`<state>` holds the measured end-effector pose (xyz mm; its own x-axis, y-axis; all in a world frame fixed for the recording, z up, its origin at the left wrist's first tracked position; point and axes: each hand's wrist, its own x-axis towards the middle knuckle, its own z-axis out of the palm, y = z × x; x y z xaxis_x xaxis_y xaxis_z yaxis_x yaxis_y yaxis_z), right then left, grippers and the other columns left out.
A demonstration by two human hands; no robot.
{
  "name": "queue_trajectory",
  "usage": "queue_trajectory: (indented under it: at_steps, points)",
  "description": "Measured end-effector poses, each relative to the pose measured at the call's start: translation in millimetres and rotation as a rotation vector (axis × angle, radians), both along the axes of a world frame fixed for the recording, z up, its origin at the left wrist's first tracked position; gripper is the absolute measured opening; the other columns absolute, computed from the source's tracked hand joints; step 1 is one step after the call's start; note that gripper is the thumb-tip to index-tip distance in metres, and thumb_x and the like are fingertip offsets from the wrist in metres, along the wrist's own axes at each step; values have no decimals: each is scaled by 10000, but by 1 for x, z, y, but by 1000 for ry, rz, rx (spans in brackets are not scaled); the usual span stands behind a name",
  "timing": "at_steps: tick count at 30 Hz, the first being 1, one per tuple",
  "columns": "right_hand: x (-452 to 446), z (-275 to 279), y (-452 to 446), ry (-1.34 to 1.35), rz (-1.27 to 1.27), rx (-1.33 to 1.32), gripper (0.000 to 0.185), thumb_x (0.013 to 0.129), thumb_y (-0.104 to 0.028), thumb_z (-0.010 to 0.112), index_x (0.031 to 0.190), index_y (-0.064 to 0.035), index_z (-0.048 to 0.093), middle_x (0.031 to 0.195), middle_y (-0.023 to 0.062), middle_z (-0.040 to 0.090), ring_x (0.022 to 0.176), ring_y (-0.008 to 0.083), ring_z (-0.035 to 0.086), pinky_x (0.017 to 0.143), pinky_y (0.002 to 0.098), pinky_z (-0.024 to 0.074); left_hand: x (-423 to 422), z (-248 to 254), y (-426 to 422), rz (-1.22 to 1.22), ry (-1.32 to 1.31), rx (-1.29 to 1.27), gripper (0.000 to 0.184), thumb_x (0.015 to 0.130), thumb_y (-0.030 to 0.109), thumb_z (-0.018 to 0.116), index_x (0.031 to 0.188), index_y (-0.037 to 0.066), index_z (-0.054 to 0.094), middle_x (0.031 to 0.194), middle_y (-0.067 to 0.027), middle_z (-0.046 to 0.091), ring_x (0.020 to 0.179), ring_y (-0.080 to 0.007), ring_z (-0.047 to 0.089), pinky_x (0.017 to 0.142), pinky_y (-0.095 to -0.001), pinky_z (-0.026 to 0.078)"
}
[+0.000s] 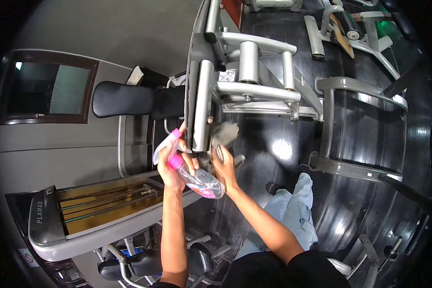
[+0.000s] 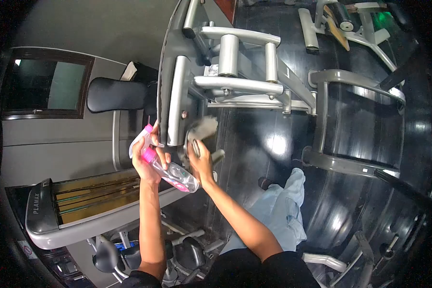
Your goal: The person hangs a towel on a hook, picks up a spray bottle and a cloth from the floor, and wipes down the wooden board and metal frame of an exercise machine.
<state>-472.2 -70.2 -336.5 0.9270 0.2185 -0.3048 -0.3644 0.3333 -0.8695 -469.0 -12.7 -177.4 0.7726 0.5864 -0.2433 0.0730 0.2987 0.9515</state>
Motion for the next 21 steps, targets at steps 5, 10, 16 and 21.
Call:
queue_trajectory:
  at_steps: [5, 10, 16, 21]
  points:
    - [14, -3, 0, -5, 292, -25, 304, 825, -143, 664, 1073, 31, 645, 955, 204, 692, 900, 307, 676, 801, 385, 495, -4, -4, 4, -67, -43, -8, 489, 948, 424, 449, 1059, -40, 554, 1024, -57, 618, 318, -166, 451, 396, -298, 452]
    - [67, -2, 41, -102, -91, -70, 105, 774, -19, 595, 849, 51, 573, 779, 252, 600, 773, 460, 582, 688, 475, 447, 0, 5, -8, 2, 19, 50, 644, 949, 403, 451, 1357, -94, 431, 831, -4, 529, 341, -170, 461, 431, -316, 474]
    - [36, -15, -34, -208, 622, -345, 219, 759, -124, 725, 861, 47, 634, 775, 195, 647, 725, 233, 651, 656, 372, 467, -4, 3, -13, -21, 13, 93, 668, 950, 374, 454, 1438, -68, 340, 886, -38, 514, 425, -199, 532, 540, -354, 511]
    - [24, -36, -72, 142, 255, 8, 163, 890, -76, 646, 1022, 14, 682, 950, 1, 694, 856, 89, 593, 757, 269, 469, 16, 2, -69, 238, 93, 677, 527, 954, 359, 479, 1197, -108, 476, 908, -121, 497, 447, -195, 545, 498, -334, 526]
